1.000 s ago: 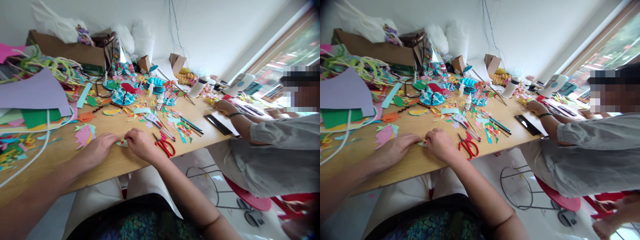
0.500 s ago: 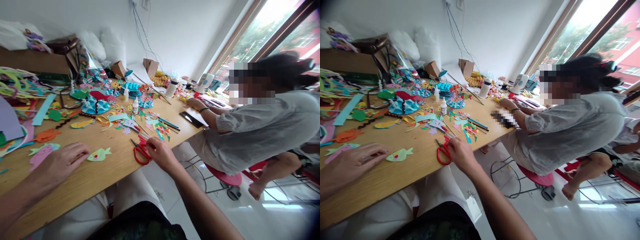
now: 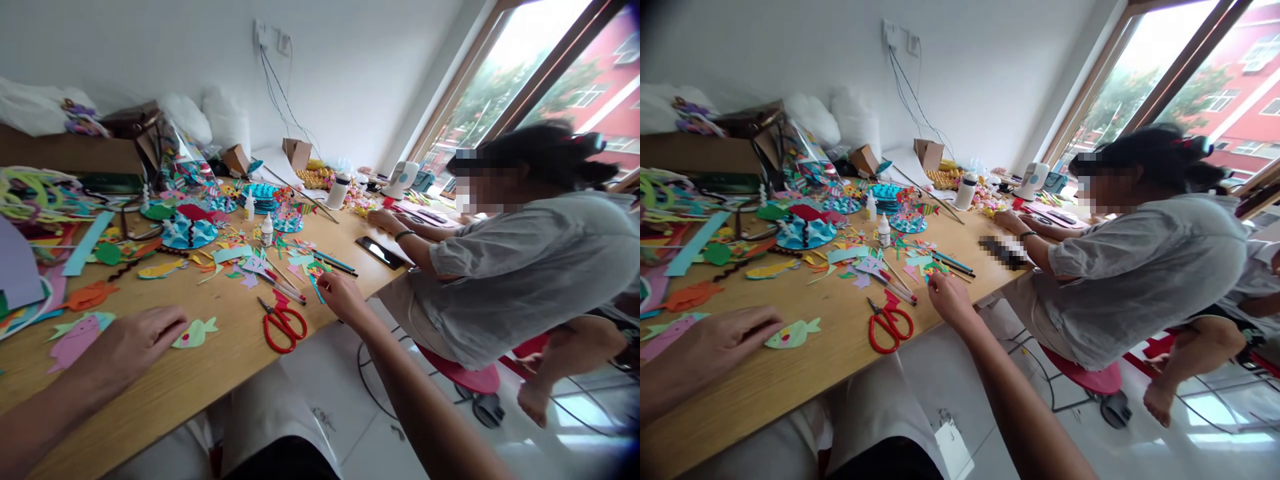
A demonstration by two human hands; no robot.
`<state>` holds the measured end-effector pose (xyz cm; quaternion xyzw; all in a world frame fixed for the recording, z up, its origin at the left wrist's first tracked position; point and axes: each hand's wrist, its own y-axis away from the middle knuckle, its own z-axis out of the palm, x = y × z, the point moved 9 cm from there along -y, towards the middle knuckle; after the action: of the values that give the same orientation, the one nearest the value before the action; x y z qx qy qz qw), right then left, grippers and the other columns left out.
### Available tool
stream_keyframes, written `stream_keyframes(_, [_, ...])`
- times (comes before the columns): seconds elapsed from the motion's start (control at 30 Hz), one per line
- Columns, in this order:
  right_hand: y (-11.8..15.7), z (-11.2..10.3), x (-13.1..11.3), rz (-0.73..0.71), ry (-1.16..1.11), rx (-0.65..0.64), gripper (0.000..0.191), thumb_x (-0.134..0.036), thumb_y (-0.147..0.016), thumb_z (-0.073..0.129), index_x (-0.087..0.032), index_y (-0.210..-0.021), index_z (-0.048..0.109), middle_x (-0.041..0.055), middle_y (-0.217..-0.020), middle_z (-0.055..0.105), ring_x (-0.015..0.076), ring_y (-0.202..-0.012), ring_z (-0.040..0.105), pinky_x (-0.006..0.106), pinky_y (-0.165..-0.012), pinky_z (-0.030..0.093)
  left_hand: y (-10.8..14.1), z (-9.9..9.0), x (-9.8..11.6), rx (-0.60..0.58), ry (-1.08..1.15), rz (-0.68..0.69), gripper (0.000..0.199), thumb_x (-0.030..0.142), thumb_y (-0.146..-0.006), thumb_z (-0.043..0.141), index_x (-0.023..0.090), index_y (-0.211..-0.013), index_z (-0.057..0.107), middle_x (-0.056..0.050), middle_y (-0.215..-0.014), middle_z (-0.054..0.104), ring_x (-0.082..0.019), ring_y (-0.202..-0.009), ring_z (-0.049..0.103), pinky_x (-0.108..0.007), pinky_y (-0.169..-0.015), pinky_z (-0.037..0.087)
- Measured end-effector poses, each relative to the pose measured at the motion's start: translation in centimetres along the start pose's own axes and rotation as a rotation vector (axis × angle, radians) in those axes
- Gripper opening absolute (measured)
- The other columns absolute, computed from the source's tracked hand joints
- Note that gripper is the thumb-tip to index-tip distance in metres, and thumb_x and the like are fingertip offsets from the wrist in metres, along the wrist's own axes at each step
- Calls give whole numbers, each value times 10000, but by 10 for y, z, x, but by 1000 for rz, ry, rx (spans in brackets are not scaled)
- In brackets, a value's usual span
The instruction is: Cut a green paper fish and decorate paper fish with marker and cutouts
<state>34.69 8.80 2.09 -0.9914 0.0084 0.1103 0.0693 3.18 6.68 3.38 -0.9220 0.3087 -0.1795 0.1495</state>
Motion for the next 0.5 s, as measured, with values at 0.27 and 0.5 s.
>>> stream_keyframes(0.27, [-53, 5, 21, 78, 132, -113, 199, -188, -833, 497, -173, -895, 686, 105, -970, 693, 200, -895, 601, 247, -651, 350, -5, 9, 1, 79, -2, 67, 349, 331, -882, 347, 230, -946, 675, -24, -931, 760, -192, -827, 721, -246, -740, 563])
stream_keyframes(0.5, [-68, 8, 46, 135, 110, -124, 205, -155, -784, 534, -167, -888, 710, 108, -933, 695, 204, -856, 609, 246, -628, 357, -1, 4, 4, 217, 31, 124, 320, 311, -914, 351, 227, -1007, 646, -17, -899, 748, -157, -802, 716, -196, -726, 556])
